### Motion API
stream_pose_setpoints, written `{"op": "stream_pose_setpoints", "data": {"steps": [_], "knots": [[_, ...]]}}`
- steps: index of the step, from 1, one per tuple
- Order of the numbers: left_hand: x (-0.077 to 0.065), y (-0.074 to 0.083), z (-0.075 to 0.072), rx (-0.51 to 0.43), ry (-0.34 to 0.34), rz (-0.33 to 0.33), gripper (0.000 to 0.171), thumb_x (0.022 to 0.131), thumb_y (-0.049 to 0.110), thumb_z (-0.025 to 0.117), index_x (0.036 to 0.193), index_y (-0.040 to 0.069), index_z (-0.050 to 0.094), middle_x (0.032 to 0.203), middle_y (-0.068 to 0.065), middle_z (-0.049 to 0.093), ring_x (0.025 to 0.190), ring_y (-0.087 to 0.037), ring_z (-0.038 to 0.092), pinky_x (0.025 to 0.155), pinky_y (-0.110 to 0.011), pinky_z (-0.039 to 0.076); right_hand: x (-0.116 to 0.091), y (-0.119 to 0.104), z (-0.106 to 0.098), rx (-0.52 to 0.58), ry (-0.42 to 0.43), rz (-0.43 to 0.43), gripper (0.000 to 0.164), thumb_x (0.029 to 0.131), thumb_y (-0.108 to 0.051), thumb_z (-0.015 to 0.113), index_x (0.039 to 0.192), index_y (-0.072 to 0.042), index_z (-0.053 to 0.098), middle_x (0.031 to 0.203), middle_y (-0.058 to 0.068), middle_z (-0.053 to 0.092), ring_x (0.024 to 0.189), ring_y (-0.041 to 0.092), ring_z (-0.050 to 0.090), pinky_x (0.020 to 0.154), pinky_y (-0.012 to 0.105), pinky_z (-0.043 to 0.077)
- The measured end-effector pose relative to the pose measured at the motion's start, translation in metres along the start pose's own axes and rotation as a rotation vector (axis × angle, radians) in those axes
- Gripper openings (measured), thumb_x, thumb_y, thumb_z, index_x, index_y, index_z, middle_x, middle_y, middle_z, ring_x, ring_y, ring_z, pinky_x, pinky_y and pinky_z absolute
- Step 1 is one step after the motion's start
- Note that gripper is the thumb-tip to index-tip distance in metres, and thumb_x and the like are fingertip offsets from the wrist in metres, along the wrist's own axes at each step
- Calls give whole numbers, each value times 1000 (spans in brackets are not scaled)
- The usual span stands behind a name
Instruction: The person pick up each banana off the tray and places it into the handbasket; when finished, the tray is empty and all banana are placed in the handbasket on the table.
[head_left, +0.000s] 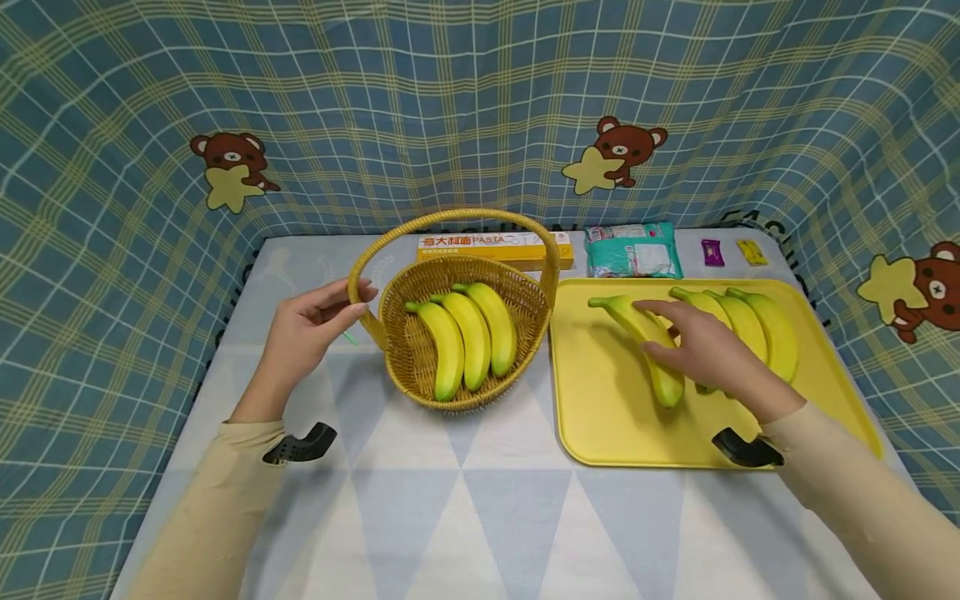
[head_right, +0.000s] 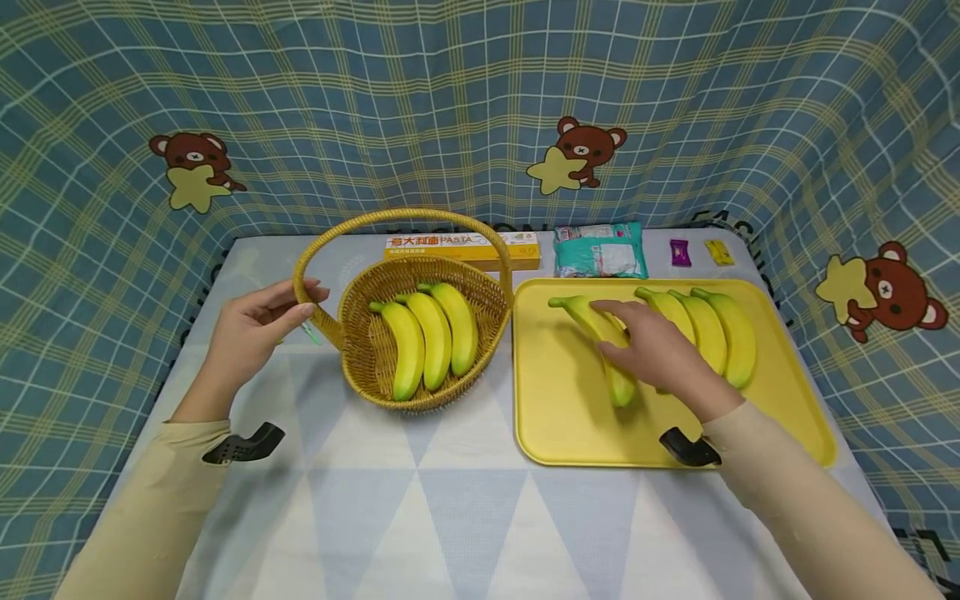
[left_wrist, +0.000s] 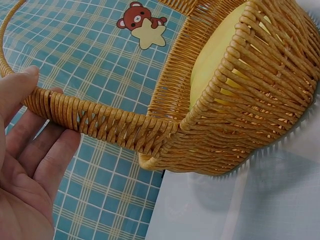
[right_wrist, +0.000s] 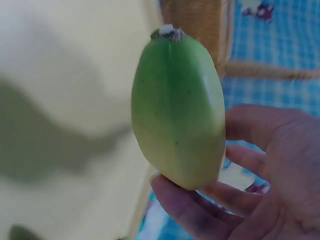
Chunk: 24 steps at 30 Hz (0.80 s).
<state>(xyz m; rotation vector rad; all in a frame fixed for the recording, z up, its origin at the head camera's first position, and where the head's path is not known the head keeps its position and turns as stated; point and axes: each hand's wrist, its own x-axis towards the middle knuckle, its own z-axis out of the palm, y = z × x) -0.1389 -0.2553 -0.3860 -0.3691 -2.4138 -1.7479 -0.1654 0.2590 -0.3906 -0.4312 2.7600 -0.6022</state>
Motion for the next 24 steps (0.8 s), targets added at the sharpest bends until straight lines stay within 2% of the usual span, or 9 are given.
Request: {"op": "stream_pose_setpoints", "data": {"steps": [5, 10, 15, 18, 20, 24], "knots": [[-1, 1, -1, 13, 5, -13, 33, 100, 13, 68, 132, 4, 68, 119, -3, 74, 111, -17, 70, 93, -21, 56, -3, -38, -3, 16, -26, -109, 62, 98, -27, 70, 153, -14, 47, 146, 17, 53, 108, 32, 60, 87, 51, 55], [-2, 1, -2, 19, 8, -4, 33, 99, 12, 68, 132, 4, 69, 119, -4, 74, 111, -19, 70, 93, -21, 56, 8, -73, 2, 33, -41, -193, 62, 97, -29, 72, 153, -21, 48, 144, 10, 56, 107, 26, 62, 84, 43, 56], [-1, 0, -2, 29, 2, 18, 33, 99, 11, 68, 132, 5, 68, 120, -5, 74, 109, -13, 70, 93, -21, 56, 34, -110, 14, 55, -43, -266, 61, 97, -32, 71, 153, -23, 48, 143, 6, 57, 107, 23, 62, 86, 42, 55], [-1, -1, -3, 25, 7, 22, 33, 99, 10, 68, 132, 5, 69, 119, -6, 74, 110, -16, 70, 93, -22, 56, 56, -131, 24, 64, -26, -314, 60, 97, -31, 71, 152, -20, 49, 143, 8, 58, 107, 23, 62, 88, 43, 54], [-1, -1, -3, 28, 8, 20, 33, 99, 11, 68, 132, 6, 69, 119, -6, 74, 111, -19, 70, 93, -22, 56, 70, -144, 34, 56, -14, -337, 59, 98, -31, 70, 152, -19, 50, 143, 9, 58, 113, 24, 62, 94, 44, 52], [-2, 1, -2, 39, 5, 15, 33, 99, 13, 69, 132, 7, 69, 120, -6, 74, 111, -15, 70, 93, -21, 56, 95, -165, 53, 26, -15, -362, 58, 98, -30, 69, 151, -16, 51, 147, 10, 56, 132, 27, 54, 109, 45, 47]]}}
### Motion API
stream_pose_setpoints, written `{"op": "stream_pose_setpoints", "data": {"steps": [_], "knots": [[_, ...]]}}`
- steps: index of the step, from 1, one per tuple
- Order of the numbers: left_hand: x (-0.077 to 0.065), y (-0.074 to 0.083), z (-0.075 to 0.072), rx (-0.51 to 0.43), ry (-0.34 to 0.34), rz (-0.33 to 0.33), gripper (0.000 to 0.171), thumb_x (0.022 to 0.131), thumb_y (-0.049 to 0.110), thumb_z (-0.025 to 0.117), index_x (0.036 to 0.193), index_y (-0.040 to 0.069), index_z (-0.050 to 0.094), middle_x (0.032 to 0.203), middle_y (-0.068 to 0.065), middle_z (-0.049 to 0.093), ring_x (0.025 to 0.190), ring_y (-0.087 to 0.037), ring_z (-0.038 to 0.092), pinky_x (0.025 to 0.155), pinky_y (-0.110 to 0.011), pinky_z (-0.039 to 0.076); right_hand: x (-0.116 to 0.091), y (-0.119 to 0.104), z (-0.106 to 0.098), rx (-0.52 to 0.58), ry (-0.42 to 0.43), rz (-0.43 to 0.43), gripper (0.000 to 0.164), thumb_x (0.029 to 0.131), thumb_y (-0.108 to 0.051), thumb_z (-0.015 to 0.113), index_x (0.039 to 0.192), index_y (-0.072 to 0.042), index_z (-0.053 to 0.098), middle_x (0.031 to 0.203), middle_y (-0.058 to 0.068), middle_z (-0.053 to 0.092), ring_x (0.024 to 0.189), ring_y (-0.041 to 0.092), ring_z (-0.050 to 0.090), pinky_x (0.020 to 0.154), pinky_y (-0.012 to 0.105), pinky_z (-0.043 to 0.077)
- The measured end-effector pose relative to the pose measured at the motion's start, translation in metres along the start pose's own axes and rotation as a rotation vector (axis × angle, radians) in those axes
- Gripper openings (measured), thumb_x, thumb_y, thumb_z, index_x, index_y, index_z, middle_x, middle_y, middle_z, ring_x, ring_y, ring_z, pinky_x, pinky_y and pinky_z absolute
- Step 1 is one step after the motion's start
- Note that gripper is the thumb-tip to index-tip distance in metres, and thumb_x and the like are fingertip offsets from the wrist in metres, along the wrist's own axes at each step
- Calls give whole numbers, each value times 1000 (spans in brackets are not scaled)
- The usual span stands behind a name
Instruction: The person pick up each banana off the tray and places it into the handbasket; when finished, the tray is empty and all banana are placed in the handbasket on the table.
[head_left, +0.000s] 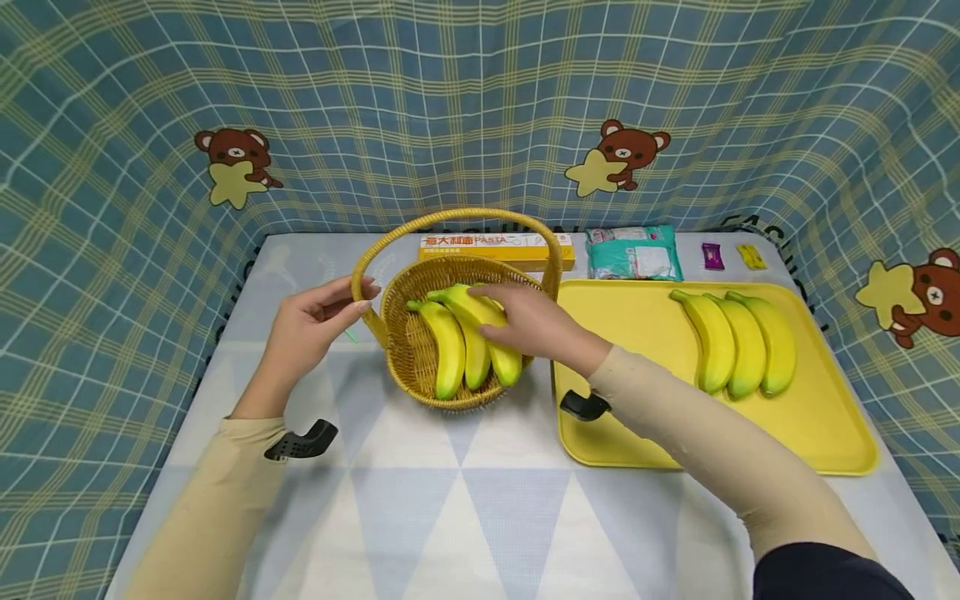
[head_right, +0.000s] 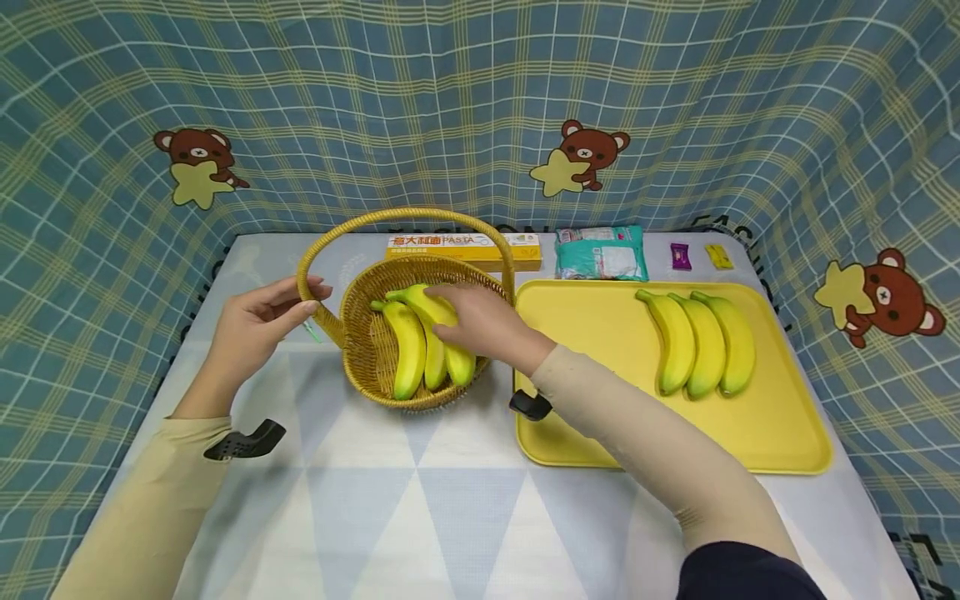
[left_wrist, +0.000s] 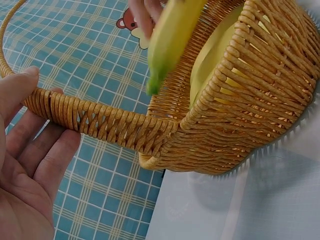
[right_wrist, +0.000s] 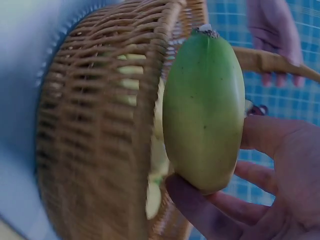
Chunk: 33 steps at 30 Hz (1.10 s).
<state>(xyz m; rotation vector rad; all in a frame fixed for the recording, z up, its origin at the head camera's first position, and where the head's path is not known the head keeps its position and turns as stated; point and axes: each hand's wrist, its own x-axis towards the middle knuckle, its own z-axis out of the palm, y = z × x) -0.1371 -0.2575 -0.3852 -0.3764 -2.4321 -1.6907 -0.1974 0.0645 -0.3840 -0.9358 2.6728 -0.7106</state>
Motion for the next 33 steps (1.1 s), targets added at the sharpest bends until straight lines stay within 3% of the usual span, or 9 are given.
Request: {"op": "stream_pose_setpoints", "data": {"steps": [6, 16, 25, 33], "knots": [[0, -1, 1, -12, 1, 2, 34, 99, 12, 68, 132, 3, 68, 119, -6, 74, 111, -14, 69, 93, -21, 56, 28, -15, 27, -58, -57, 15, 61, 100, -32, 66, 155, -15, 45, 151, 12, 52, 135, 31, 51, 109, 45, 47], [1, 0, 1, -27, -1, 0, 35, 100, 11, 68, 132, 0, 67, 119, -6, 74, 110, -14, 70, 93, -21, 56, 43, -39, 48, -41, -40, 37, 73, 99, -46, 67, 158, -13, 40, 156, 16, 44, 142, 30, 44, 114, 42, 42], [0, -1, 1, -19, 5, 10, 33, 99, 10, 68, 132, 5, 69, 119, -8, 74, 111, -16, 70, 93, -21, 56, 37, -37, 50, -7, -24, 42, 76, 98, -50, 66, 159, -15, 38, 158, 13, 41, 141, 29, 46, 113, 43, 44], [0, -4, 2, -19, 9, 14, 33, 99, 9, 68, 131, 4, 69, 119, -7, 74, 110, -17, 70, 93, -21, 56, 1, -15, 43, 29, 66, -10, 63, 101, -42, 63, 156, -18, 43, 155, 13, 43, 136, 30, 50, 107, 49, 49]]}}
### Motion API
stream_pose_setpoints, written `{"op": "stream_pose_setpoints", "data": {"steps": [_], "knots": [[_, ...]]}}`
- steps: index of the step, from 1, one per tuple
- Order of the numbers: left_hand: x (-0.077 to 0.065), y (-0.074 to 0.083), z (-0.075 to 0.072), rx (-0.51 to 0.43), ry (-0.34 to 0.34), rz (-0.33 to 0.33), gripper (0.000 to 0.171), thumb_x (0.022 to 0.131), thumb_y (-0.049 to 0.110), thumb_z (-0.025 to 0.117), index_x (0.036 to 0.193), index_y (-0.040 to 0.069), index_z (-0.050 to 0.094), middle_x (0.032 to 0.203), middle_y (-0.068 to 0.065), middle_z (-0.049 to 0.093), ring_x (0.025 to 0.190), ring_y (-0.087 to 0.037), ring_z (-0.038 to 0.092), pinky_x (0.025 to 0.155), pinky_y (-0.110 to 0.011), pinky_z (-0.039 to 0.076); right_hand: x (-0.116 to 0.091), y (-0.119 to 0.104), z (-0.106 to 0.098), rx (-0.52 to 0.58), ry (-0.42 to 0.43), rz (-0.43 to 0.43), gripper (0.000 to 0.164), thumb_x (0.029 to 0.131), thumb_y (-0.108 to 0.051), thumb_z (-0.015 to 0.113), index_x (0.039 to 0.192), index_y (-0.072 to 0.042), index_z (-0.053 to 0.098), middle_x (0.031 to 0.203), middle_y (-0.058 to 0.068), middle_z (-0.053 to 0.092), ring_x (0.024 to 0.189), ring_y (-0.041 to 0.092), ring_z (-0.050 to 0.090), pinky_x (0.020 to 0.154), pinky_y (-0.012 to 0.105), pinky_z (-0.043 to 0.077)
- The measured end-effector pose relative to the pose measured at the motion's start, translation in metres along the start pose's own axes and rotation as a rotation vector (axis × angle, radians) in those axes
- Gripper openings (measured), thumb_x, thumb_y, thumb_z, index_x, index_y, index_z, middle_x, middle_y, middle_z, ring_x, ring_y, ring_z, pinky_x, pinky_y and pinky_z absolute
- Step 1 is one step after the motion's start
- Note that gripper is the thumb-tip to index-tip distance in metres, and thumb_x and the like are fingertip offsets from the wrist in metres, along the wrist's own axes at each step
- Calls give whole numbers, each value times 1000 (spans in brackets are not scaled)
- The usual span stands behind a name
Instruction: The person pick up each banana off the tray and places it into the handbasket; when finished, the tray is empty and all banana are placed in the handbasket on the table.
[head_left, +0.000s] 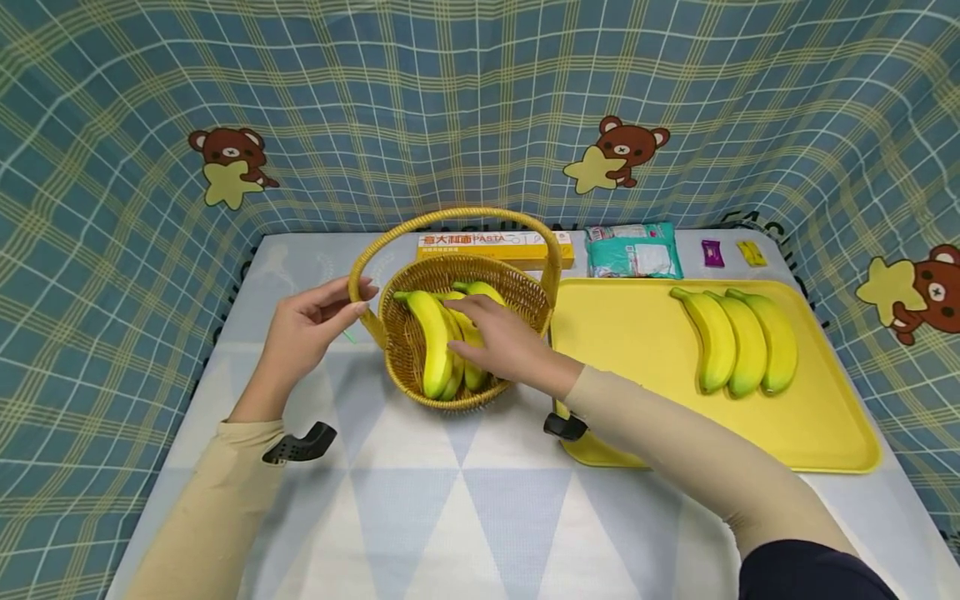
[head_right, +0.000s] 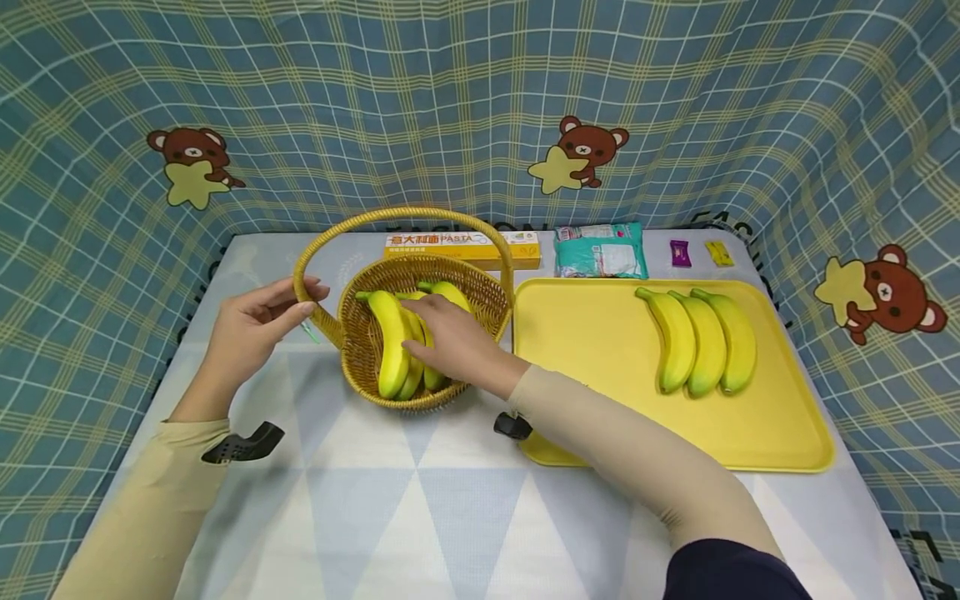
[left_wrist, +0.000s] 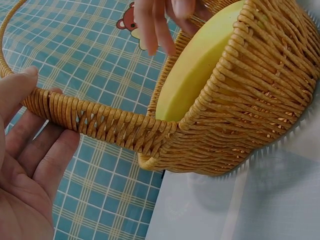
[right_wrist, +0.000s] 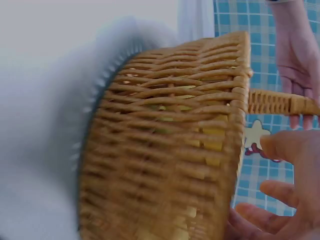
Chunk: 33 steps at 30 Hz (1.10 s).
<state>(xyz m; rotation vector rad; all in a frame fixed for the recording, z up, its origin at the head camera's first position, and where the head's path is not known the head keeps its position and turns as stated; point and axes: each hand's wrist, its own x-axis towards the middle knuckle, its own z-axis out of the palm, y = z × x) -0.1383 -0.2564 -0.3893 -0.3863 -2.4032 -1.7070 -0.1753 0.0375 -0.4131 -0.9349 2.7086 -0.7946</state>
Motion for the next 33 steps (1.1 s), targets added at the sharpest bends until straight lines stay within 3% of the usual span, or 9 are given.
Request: {"op": "stream_pose_setpoints", "data": {"steps": [6, 10, 16, 22, 31, 33], "knots": [[0, 0, 0, 0, -1, 0, 32, 99, 9, 68, 131, 4, 69, 118, -6, 74, 110, -19, 70, 93, -22, 56, -42, 22, -21, 24, 131, -49, 52, 101, -32, 65, 149, -15, 52, 149, 11, 50, 137, 30, 47, 113, 51, 42], [0, 2, 0, -3, 1, -7, 33, 99, 9, 68, 131, 4, 69, 118, -6, 74, 110, -17, 70, 93, -22, 56, -68, 46, -36, 16, 189, -31, 50, 101, -29, 66, 147, -15, 54, 147, 10, 51, 134, 29, 49, 110, 51, 44], [-1, 3, 0, -11, 0, -15, 33, 99, 8, 68, 132, 4, 69, 118, -5, 74, 111, -20, 70, 93, -21, 56, -108, 90, -61, -10, 199, 126, 51, 100, -26, 67, 148, -14, 54, 146, 14, 50, 122, 34, 57, 98, 53, 52], [1, 2, 1, -9, -3, -9, 33, 99, 8, 67, 132, 4, 68, 119, -5, 74, 110, -14, 70, 93, -21, 56, -147, 138, -92, -57, 195, 331, 55, 102, -26, 65, 151, -9, 47, 145, 24, 45, 120, 45, 56, 93, 63, 51], [0, -1, 0, 7, -3, -7, 34, 100, 10, 68, 133, 5, 68, 120, -6, 73, 111, -19, 70, 94, -22, 56, -177, 201, -115, -72, 146, 539, 64, 103, -30, 62, 155, -1, 38, 151, 36, 32, 137, 58, 28, 109, 76, 26], [0, -1, 0, 1, -6, -4, 33, 100, 9, 67, 133, 4, 68, 120, -6, 74, 110, -16, 70, 93, -21, 56, -179, 208, -114, -70, 125, 570, 66, 103, -28, 62, 156, 1, 36, 145, 36, 39, 132, 56, 35, 107, 74, 31]]}}
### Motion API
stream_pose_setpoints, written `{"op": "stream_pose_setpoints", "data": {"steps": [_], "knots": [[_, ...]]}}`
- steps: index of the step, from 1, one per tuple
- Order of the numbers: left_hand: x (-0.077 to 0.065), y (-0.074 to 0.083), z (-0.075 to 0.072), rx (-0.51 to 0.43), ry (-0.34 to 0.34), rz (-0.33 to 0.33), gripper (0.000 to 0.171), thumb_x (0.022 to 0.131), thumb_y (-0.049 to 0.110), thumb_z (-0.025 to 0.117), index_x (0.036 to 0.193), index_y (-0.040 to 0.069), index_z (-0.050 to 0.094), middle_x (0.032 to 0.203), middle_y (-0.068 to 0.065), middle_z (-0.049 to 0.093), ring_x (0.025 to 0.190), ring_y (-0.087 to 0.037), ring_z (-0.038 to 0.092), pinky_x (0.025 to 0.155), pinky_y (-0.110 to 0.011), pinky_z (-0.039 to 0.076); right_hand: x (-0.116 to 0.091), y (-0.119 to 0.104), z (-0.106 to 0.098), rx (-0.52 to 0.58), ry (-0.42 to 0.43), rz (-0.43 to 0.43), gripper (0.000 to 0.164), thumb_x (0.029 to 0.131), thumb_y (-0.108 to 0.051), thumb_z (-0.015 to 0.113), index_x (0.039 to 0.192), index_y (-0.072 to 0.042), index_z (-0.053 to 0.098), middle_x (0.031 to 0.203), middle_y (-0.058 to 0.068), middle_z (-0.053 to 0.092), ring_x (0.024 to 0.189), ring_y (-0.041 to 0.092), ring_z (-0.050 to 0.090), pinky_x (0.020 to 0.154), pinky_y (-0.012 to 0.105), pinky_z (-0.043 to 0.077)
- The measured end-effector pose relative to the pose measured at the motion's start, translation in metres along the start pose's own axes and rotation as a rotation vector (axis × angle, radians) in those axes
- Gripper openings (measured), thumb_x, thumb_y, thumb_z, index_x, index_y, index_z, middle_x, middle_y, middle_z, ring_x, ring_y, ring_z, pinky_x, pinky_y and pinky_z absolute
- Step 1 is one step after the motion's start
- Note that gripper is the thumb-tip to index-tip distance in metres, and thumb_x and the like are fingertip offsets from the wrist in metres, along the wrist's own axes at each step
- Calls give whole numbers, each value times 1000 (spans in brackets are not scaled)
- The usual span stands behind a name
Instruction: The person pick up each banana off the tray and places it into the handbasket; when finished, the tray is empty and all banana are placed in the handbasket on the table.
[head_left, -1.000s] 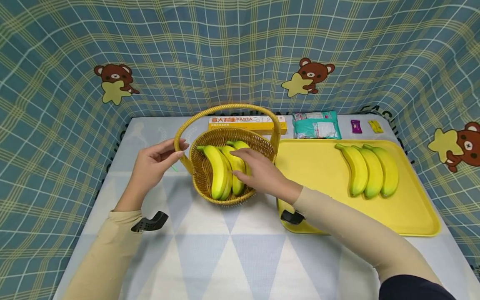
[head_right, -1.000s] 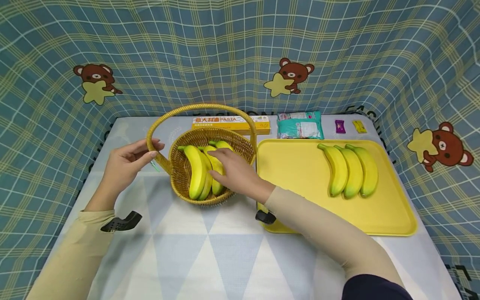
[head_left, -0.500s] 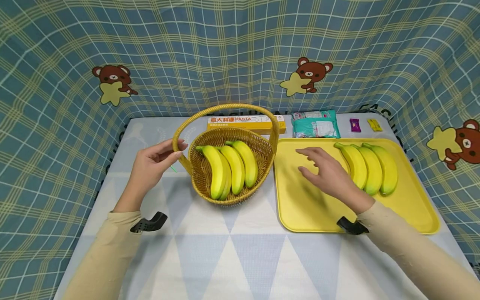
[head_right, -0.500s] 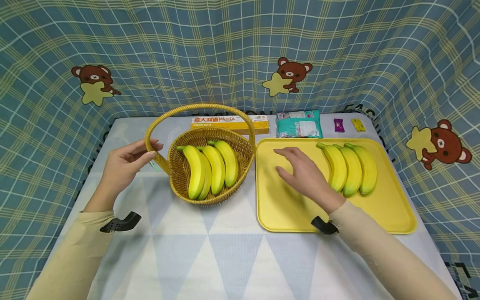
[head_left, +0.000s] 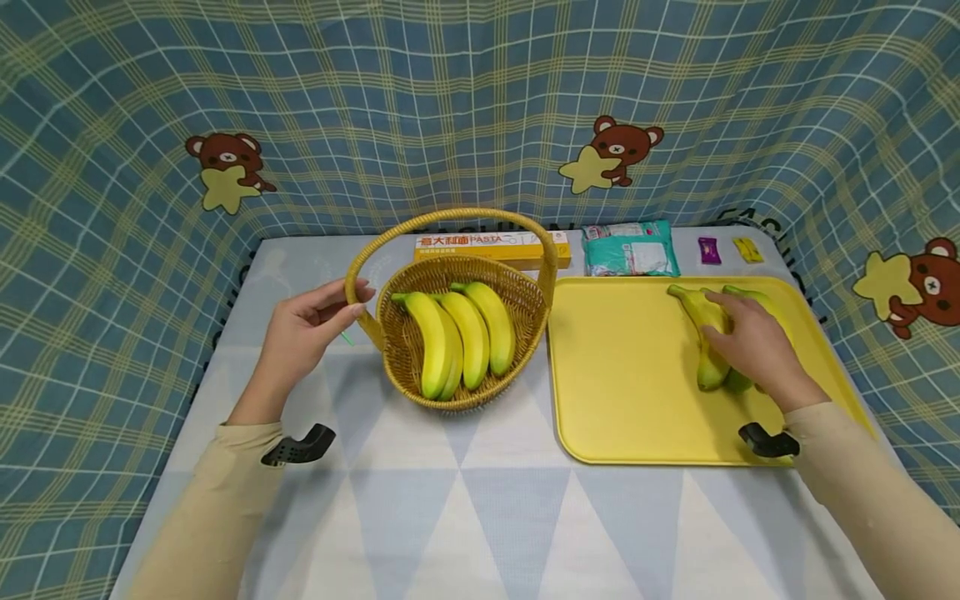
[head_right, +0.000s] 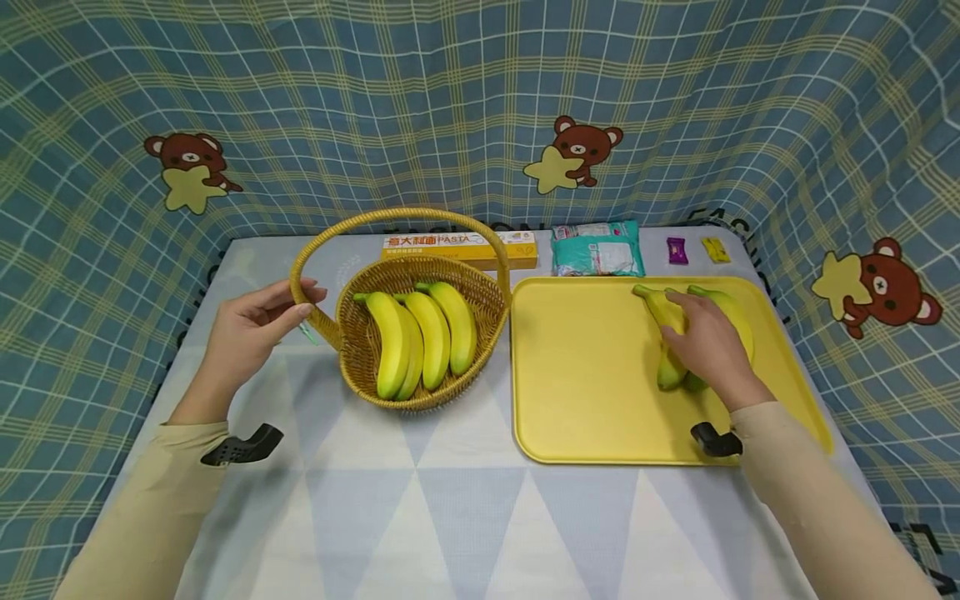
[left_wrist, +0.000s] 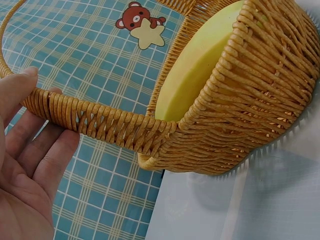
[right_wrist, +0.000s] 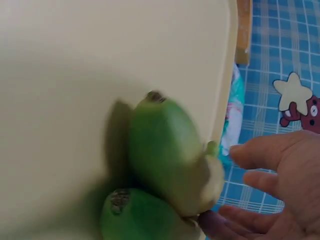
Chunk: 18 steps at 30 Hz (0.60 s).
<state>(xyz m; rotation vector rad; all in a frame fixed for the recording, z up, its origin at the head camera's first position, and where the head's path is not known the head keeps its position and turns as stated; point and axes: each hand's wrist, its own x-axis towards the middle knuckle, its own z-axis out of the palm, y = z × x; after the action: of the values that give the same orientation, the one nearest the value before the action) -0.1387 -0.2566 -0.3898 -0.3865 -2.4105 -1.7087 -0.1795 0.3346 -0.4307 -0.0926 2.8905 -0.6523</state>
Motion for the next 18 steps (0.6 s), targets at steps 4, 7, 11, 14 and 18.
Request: {"op": "stream_pose_setpoints", "data": {"steps": [4, 7, 11, 14, 18], "knots": [[0, 1, 1, -10, -3, 4, 33, 100, 7, 67, 132, 2, 68, 120, -5, 74, 108, -10, 70, 93, -21, 56, 3, 3, 5, -26, -56, 26, 67, 101, -27, 64, 155, 3, 36, 123, 33, 52, 104, 46, 51, 90, 63, 48], [-1, 1, 2, -11, -1, 1, 33, 99, 7, 67, 132, 2, 68, 120, -5, 74, 108, -9, 70, 93, -21, 56, 4, 0, 7, -41, -106, 46, 71, 101, -30, 63, 157, 1, 32, 127, 36, 51, 99, 43, 52, 89, 64, 49], [-1, 1, 1, -3, 5, -10, 33, 99, 10, 68, 132, 3, 68, 120, -4, 74, 109, -11, 70, 93, -21, 56, 5, -2, 9, -50, -143, 69, 75, 102, -34, 62, 159, -1, 25, 140, 41, 43, 104, 46, 53, 98, 69, 44], [-1, 1, 0, 4, 6, -10, 33, 100, 10, 68, 132, 3, 68, 120, -4, 74, 110, -15, 70, 93, -21, 55, 4, -3, 8, -47, -142, 54, 75, 102, -34, 62, 160, -3, 25, 140, 41, 43, 107, 48, 55, 97, 68, 45], [0, 0, 0, 1, 5, -9, 33, 100, 10, 68, 132, 4, 68, 120, -4, 74, 111, -19, 70, 94, -21, 55, -3, -11, 4, -36, -142, -6, 74, 102, -34, 63, 161, -6, 27, 141, 40, 44, 108, 49, 59, 88, 64, 50]]}}
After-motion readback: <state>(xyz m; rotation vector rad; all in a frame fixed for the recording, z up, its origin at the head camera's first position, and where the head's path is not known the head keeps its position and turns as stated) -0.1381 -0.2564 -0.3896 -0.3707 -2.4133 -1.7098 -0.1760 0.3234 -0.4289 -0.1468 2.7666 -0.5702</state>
